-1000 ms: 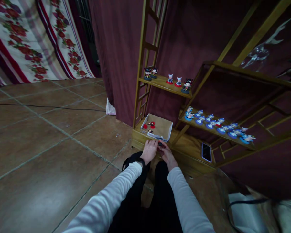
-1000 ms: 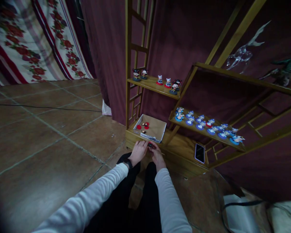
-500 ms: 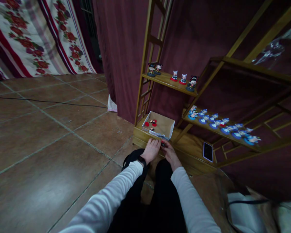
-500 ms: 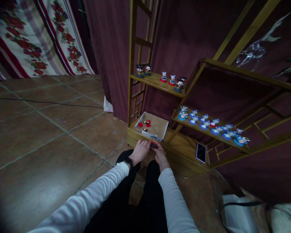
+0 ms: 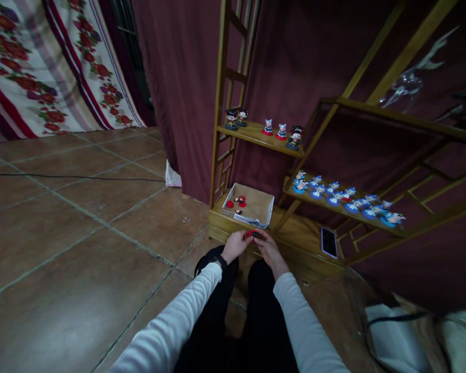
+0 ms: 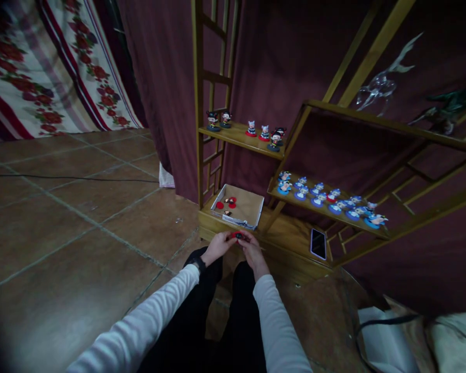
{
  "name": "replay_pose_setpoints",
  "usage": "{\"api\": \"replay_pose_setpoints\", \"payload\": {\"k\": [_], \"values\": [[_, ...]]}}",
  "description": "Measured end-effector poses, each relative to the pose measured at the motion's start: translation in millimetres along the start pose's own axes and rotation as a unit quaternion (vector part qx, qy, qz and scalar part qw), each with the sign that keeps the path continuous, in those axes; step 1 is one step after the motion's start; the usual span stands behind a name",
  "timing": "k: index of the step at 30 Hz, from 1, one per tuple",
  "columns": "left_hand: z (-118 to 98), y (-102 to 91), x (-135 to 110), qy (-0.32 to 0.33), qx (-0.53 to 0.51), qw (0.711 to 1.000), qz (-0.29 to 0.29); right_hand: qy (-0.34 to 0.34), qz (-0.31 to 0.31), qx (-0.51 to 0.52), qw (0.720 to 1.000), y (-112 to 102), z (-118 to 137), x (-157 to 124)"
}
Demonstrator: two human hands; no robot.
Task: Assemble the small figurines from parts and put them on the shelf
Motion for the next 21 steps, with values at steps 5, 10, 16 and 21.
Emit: {"api": "replay_pose_setpoints", "payload": {"k": [5,10,16,21], "values": [[14,8.2,14,-0.049,-0.329,0.943,0.03,0.023,0.004,0.024,0.999,6,2,0],[16,10.5,16,-0.111,-0.438,0.892,-0.002,0.039,0.016,0.022,0.999,10,2,1],[13,9.3,14,-0.144,-0.441,0.886,-0.018,0.041,0.003,0.024,0.999,8,-2,6],[10,8.3,13,-0.15,-0.451,0.879,-0.024,0.044,0.0,0.03,0.999,8,-1,7]]}}
Point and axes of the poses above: each hand's wrist, its own x-axis towards the middle knuckle, its own y-axis out of the palm, z = x × y, the point moved 3 cm from there along x, towards the middle knuckle, and after that the axes turned 6 degrees about y, right-handed, at the moved point
